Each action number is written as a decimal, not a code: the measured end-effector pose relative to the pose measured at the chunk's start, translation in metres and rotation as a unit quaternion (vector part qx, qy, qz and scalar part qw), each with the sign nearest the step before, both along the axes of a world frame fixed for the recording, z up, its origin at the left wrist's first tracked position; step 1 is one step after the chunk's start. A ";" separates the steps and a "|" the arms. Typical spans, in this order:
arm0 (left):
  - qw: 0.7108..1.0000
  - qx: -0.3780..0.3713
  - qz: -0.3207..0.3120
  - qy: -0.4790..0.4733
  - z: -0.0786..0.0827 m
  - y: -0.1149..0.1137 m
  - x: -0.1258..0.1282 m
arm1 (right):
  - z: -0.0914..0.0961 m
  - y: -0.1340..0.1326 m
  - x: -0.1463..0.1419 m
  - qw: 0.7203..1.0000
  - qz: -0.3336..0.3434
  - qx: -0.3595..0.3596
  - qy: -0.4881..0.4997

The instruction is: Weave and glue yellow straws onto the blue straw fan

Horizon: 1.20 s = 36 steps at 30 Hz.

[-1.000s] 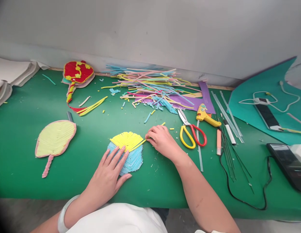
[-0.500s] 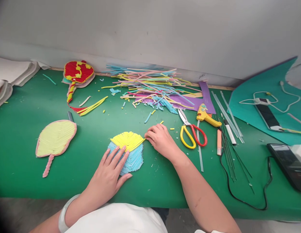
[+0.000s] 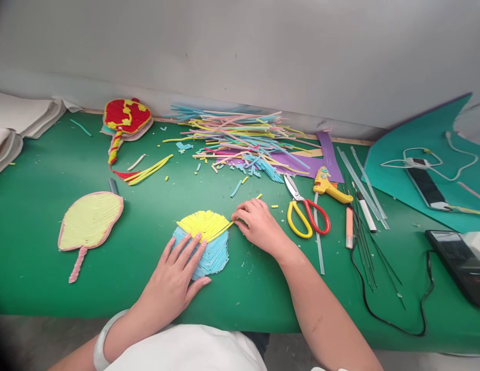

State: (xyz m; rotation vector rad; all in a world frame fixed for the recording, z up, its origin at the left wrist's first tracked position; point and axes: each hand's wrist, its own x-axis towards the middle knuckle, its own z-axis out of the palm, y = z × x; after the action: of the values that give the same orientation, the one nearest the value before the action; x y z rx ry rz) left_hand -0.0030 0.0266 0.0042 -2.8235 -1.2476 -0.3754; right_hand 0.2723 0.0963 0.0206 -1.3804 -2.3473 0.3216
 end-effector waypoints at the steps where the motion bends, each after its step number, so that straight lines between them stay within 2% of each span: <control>1: 1.000 0.003 -0.001 0.002 0.000 0.000 0.000 | 0.002 -0.001 0.000 1.000 0.002 -0.001 0.021; 5: 1.000 0.013 -0.003 0.011 0.000 0.000 0.000 | 0.009 -0.003 -0.001 0.992 -0.020 0.016 0.122; 8: 1.000 0.012 0.002 0.010 -0.001 0.000 0.000 | 0.012 -0.003 -0.003 0.985 -0.057 0.018 0.161; 12: 1.000 0.006 0.005 0.003 -0.001 -0.001 0.000 | 0.011 -0.003 -0.006 0.973 -0.101 -0.018 0.207; 24: 0.999 -0.014 0.011 -0.044 0.003 -0.004 0.000 | 0.013 -0.007 -0.017 0.930 -0.133 -0.130 0.318; 27: 0.995 0.001 0.009 -0.103 0.012 -0.005 0.000 | 0.015 -0.010 -0.021 0.925 -0.140 -0.131 0.327; 31: 0.971 0.027 0.009 -0.237 0.032 0.000 0.006 | 0.023 -0.019 -0.040 0.935 -0.136 -0.077 0.319; 33: 0.961 0.017 0.014 -0.277 0.043 0.006 0.013 | 0.027 -0.024 -0.053 0.938 -0.126 -0.044 0.320; 36: 0.956 -0.039 0.011 -0.290 0.059 0.017 0.027 | 0.031 -0.030 -0.070 0.943 -0.120 0.011 0.310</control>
State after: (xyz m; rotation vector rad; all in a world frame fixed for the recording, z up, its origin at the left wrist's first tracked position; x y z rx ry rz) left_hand 0.0243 0.0436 0.0627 -2.8563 -1.3874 -1.2514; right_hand 0.2019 0.0663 0.0520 -1.2966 -1.6492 0.5594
